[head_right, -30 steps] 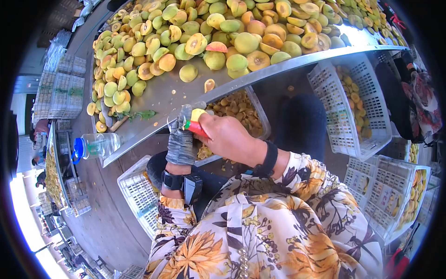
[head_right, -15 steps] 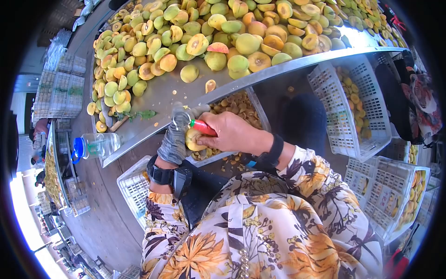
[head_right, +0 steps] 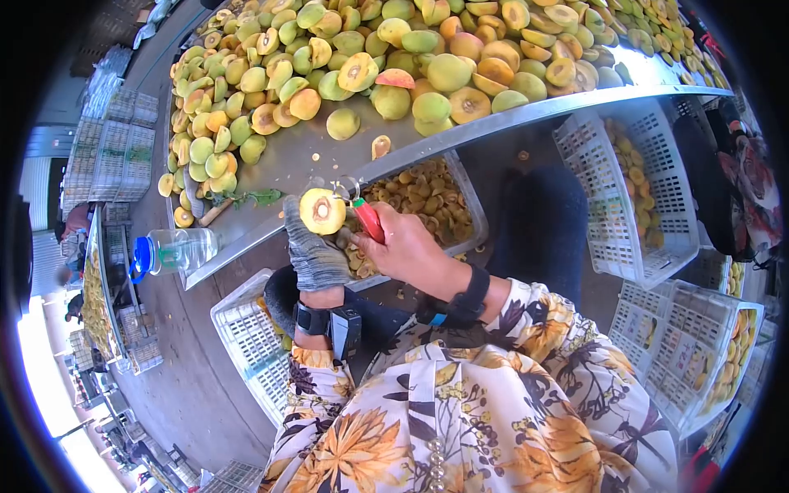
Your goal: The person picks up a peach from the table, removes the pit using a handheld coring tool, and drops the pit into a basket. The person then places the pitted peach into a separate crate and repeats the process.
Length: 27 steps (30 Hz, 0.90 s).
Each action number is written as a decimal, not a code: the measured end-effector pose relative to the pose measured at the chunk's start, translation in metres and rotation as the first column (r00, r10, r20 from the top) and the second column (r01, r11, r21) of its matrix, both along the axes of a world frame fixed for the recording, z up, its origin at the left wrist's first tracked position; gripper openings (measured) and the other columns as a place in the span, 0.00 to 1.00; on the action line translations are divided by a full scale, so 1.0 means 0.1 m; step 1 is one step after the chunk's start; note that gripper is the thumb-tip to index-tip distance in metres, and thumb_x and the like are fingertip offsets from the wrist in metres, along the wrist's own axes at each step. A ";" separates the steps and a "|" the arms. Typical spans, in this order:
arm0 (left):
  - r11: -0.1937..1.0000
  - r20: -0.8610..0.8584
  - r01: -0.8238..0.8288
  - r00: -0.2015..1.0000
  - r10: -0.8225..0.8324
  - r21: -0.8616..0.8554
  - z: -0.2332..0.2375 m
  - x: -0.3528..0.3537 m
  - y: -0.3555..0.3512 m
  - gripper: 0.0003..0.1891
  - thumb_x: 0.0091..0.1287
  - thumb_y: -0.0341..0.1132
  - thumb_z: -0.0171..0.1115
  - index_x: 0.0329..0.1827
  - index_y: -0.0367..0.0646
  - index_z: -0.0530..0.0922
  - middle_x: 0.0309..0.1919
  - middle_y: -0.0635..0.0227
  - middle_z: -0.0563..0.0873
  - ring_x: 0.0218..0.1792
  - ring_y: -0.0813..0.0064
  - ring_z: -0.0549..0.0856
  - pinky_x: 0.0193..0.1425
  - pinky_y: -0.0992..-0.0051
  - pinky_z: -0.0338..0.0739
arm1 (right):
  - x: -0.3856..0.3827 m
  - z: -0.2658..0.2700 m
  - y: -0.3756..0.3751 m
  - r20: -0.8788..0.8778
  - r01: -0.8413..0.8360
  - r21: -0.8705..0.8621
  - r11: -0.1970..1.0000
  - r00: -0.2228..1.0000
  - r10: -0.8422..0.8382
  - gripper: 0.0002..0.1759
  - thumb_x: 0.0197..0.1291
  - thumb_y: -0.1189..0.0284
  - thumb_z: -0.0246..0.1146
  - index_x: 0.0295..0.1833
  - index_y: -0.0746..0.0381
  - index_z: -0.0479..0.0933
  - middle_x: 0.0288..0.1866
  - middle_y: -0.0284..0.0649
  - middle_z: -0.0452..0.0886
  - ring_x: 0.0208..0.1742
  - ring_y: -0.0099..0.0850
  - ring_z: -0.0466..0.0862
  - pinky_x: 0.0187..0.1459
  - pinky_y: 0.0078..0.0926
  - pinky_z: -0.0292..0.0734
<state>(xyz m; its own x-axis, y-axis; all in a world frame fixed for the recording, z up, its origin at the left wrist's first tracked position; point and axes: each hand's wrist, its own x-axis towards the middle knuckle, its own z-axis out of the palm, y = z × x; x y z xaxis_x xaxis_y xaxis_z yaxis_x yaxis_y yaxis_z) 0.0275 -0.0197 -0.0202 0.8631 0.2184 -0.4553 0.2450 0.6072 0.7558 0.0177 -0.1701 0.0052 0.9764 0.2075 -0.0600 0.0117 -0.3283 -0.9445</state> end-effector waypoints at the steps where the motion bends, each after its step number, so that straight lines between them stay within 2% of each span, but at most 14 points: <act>1: 0.997 -0.017 0.064 0.998 -0.063 0.051 0.03 -0.01 0.00 0.25 0.66 0.57 0.47 0.46 0.42 0.75 0.35 0.65 0.83 0.37 0.72 0.82 0.38 0.79 0.78 | -0.01 0.06 -0.04 -0.092 -0.047 0.011 0.999 0.995 0.048 0.15 0.54 0.69 0.63 0.40 0.66 0.68 0.19 0.49 0.73 0.20 0.40 0.77 0.23 0.34 0.70; 3: 0.998 -0.006 0.014 1.000 -0.014 0.068 0.07 0.07 -0.12 0.24 0.66 0.56 0.47 0.46 0.42 0.74 0.35 0.65 0.82 0.34 0.72 0.82 0.36 0.79 0.78 | -0.03 0.06 -0.07 -0.182 -0.088 0.022 0.996 0.979 0.091 0.16 0.54 0.69 0.63 0.43 0.67 0.68 0.20 0.47 0.73 0.20 0.36 0.78 0.23 0.32 0.70; 4: 0.995 0.009 -0.042 0.999 0.041 0.087 0.07 0.10 -0.18 0.23 0.67 0.55 0.46 0.46 0.43 0.74 0.35 0.64 0.82 0.32 0.72 0.82 0.35 0.79 0.78 | -0.05 0.02 -0.07 -0.078 -0.102 -0.001 0.995 0.992 0.101 0.16 0.53 0.71 0.63 0.42 0.67 0.68 0.21 0.49 0.73 0.22 0.41 0.78 0.25 0.34 0.70; 5: 0.996 0.009 -0.038 0.999 0.038 0.085 0.05 0.10 -0.21 0.23 0.67 0.55 0.46 0.46 0.43 0.74 0.35 0.64 0.82 0.32 0.72 0.82 0.35 0.79 0.78 | -0.05 0.00 -0.07 0.025 -0.114 -0.026 0.993 0.993 0.114 0.15 0.52 0.72 0.63 0.42 0.67 0.68 0.22 0.51 0.74 0.25 0.47 0.78 0.27 0.35 0.70; 8: 0.996 0.103 0.003 0.995 -0.012 0.089 0.01 0.10 -0.28 0.22 0.68 0.54 0.46 0.46 0.43 0.74 0.34 0.64 0.82 0.32 0.73 0.82 0.35 0.79 0.78 | -0.05 0.00 -0.09 -0.027 -0.115 -0.039 0.993 0.993 0.114 0.14 0.51 0.74 0.61 0.40 0.67 0.67 0.23 0.54 0.73 0.26 0.51 0.76 0.28 0.37 0.70; 11: 0.990 0.160 0.049 0.985 -0.070 0.132 0.07 0.05 -0.33 0.22 0.68 0.53 0.46 0.47 0.42 0.73 0.33 0.65 0.82 0.33 0.73 0.82 0.35 0.79 0.78 | -0.08 -0.11 -0.09 0.014 -0.086 -0.056 0.995 0.996 0.087 0.12 0.51 0.75 0.60 0.39 0.67 0.66 0.22 0.55 0.72 0.26 0.53 0.75 0.28 0.38 0.70; 13: 0.923 0.244 0.002 0.964 -0.104 0.385 -0.01 0.04 -0.31 0.21 0.68 0.52 0.46 0.48 0.41 0.72 0.32 0.65 0.81 0.32 0.72 0.82 0.35 0.78 0.78 | -0.09 -0.11 -0.09 -0.008 -0.087 -0.051 0.995 0.996 0.087 0.12 0.50 0.75 0.60 0.39 0.68 0.66 0.22 0.55 0.72 0.26 0.53 0.76 0.29 0.38 0.70; 14: 0.923 0.244 0.002 0.964 -0.104 0.385 -0.04 0.04 -0.32 0.21 0.68 0.52 0.46 0.48 0.41 0.72 0.32 0.65 0.81 0.32 0.72 0.82 0.35 0.78 0.78 | -0.10 -0.11 -0.10 -0.029 -0.089 -0.044 0.995 0.996 0.087 0.12 0.50 0.75 0.60 0.39 0.68 0.66 0.22 0.55 0.72 0.27 0.53 0.76 0.29 0.38 0.70; 17: 0.943 0.275 -0.012 0.958 -0.086 0.334 0.02 0.03 -0.37 0.20 0.68 0.50 0.47 0.45 0.41 0.73 0.30 0.65 0.81 0.29 0.73 0.81 0.33 0.78 0.78 | -0.13 -0.05 -0.07 -0.161 -0.111 -0.015 0.994 0.981 0.107 0.12 0.50 0.76 0.59 0.39 0.68 0.66 0.22 0.54 0.73 0.26 0.51 0.77 0.29 0.37 0.70; 20: 0.962 0.186 0.104 0.971 -0.153 0.251 0.09 0.08 -0.32 0.18 0.68 0.47 0.50 0.43 0.39 0.75 0.29 0.64 0.81 0.29 0.73 0.81 0.33 0.78 0.78 | -0.19 -0.14 -0.05 -0.132 -0.186 0.033 0.982 0.973 0.189 0.10 0.51 0.77 0.58 0.38 0.67 0.66 0.22 0.52 0.73 0.25 0.47 0.77 0.28 0.35 0.70; 22: 0.950 0.167 0.250 0.945 -0.282 0.187 0.09 0.09 -0.25 0.17 0.66 0.46 0.53 0.41 0.38 0.76 0.28 0.63 0.82 0.30 0.73 0.81 0.32 0.77 0.78 | -0.22 -0.06 -0.03 -0.108 -0.182 -0.010 0.983 0.978 0.179 0.10 0.51 0.77 0.57 0.38 0.67 0.66 0.21 0.51 0.72 0.23 0.44 0.77 0.28 0.34 0.71; 24: 0.937 0.158 0.330 0.925 -0.345 0.112 0.12 0.10 -0.14 0.18 0.64 0.46 0.55 0.41 0.36 0.77 0.29 0.62 0.82 0.30 0.72 0.82 0.33 0.77 0.78 | -0.17 0.00 -0.04 -0.318 -0.270 0.089 0.959 0.904 0.284 0.10 0.51 0.77 0.57 0.38 0.67 0.66 0.21 0.52 0.73 0.24 0.46 0.77 0.27 0.36 0.71; 26: 0.908 0.066 0.417 0.908 -0.414 -0.044 0.19 0.14 -0.10 0.19 0.65 0.47 0.54 0.42 0.36 0.76 0.29 0.62 0.82 0.31 0.72 0.82 0.36 0.76 0.78 | -0.10 0.19 -0.07 -0.390 -0.280 0.094 0.955 0.873 0.294 0.10 0.51 0.76 0.57 0.38 0.68 0.66 0.21 0.52 0.74 0.24 0.46 0.78 0.28 0.36 0.71; 27: 0.922 0.042 0.388 0.921 -0.386 -0.022 0.21 0.16 -0.10 0.19 0.65 0.47 0.54 0.42 0.36 0.76 0.30 0.61 0.82 0.31 0.71 0.82 0.38 0.75 0.78 | -0.08 0.25 -0.06 -0.459 -0.287 0.096 0.953 0.837 0.298 0.10 0.51 0.76 0.57 0.38 0.68 0.66 0.21 0.52 0.74 0.25 0.46 0.78 0.28 0.37 0.72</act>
<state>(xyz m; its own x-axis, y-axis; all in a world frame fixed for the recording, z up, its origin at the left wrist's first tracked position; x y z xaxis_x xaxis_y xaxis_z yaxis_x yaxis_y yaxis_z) 0.0431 -0.0295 0.0006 0.8935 -0.1490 -0.4236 0.4385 0.4926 0.7517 0.0096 -0.1766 0.0305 0.7296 0.4860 -0.4811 -0.3360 -0.3579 -0.8712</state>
